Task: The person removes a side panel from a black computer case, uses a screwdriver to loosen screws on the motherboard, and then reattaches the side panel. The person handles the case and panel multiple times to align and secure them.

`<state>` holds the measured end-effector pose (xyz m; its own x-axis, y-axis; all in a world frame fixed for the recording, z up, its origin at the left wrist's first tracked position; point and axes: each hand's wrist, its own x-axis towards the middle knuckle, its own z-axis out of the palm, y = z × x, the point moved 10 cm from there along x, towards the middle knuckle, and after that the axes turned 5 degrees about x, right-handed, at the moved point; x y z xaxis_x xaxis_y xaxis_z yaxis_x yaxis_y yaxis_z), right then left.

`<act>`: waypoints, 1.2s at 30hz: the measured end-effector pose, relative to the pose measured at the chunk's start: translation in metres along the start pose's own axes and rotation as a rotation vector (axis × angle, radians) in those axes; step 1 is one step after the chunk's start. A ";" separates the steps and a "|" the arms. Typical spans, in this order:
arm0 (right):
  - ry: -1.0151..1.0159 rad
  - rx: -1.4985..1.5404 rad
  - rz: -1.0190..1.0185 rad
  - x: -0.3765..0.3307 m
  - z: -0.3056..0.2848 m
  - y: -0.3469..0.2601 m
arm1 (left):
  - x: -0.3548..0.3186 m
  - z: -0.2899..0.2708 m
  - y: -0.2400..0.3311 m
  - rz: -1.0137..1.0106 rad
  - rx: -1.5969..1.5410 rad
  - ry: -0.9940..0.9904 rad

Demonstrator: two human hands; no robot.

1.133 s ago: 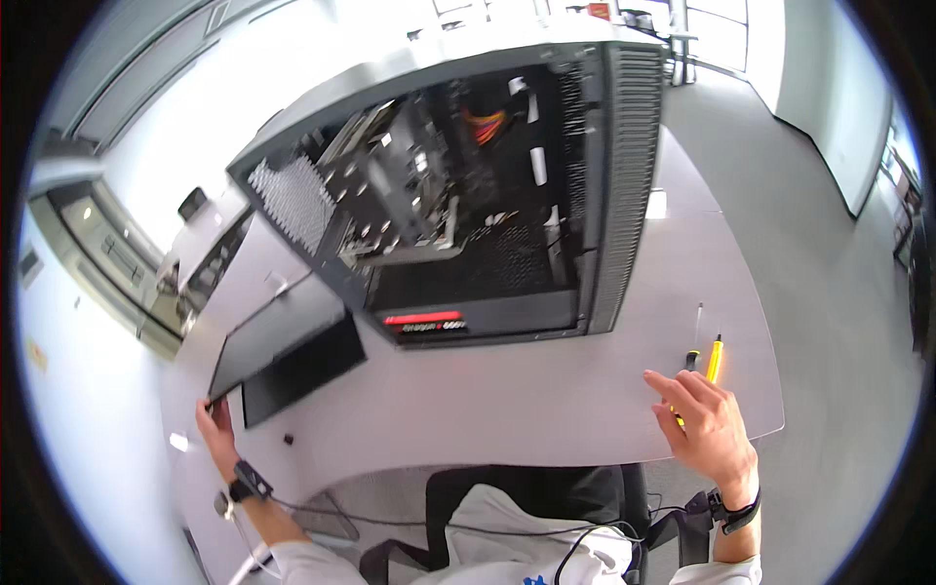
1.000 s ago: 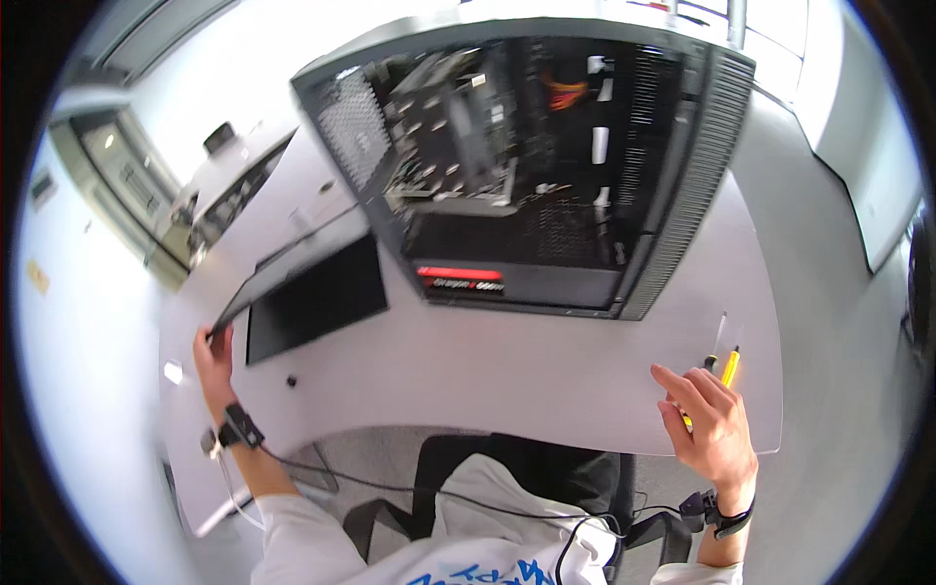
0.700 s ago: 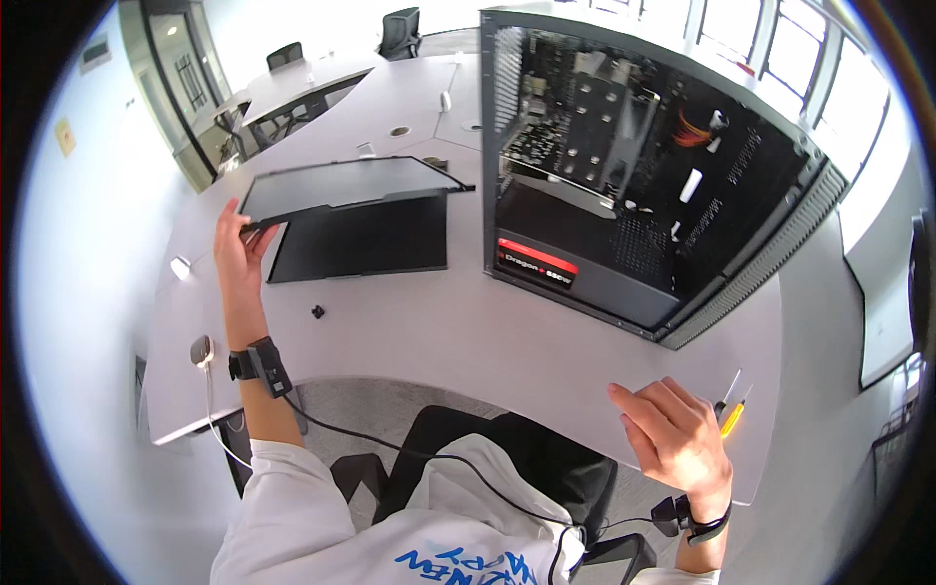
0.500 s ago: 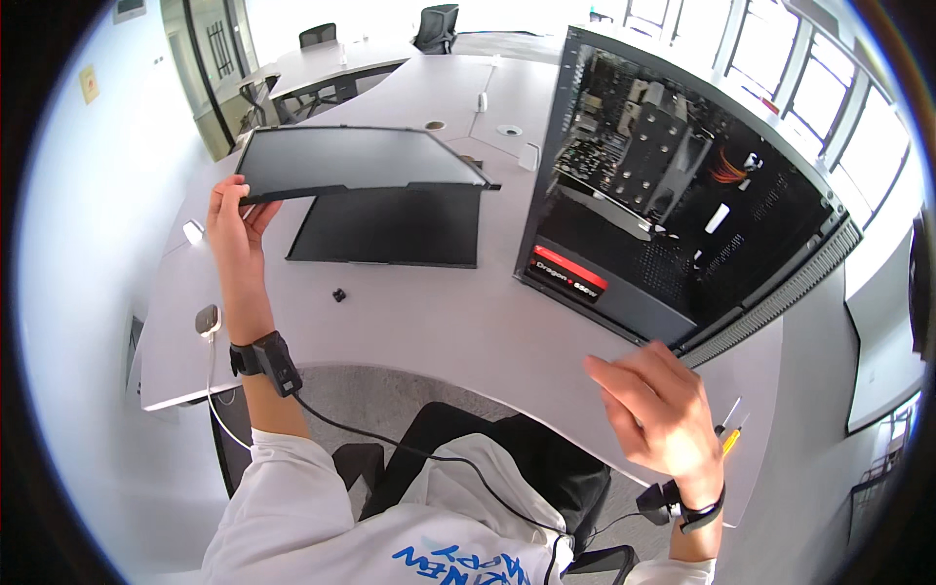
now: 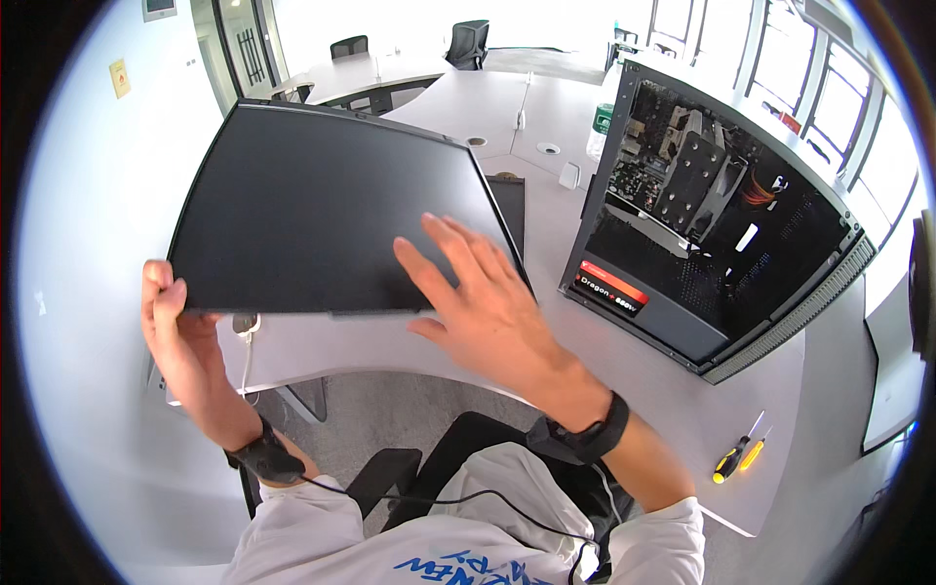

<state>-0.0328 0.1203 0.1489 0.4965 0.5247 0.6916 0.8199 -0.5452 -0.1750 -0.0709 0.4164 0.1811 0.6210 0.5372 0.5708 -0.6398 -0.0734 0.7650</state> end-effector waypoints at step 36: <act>-0.204 -0.123 0.296 -0.076 0.130 0.161 | 0.038 -0.165 -0.111 0.005 -0.100 0.408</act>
<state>0.0987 0.0777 -0.0228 0.7635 0.4450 0.4681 0.5980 -0.7608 -0.2522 -0.0511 0.5834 0.0683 0.4006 0.8271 0.3942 -0.6954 -0.0057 0.7186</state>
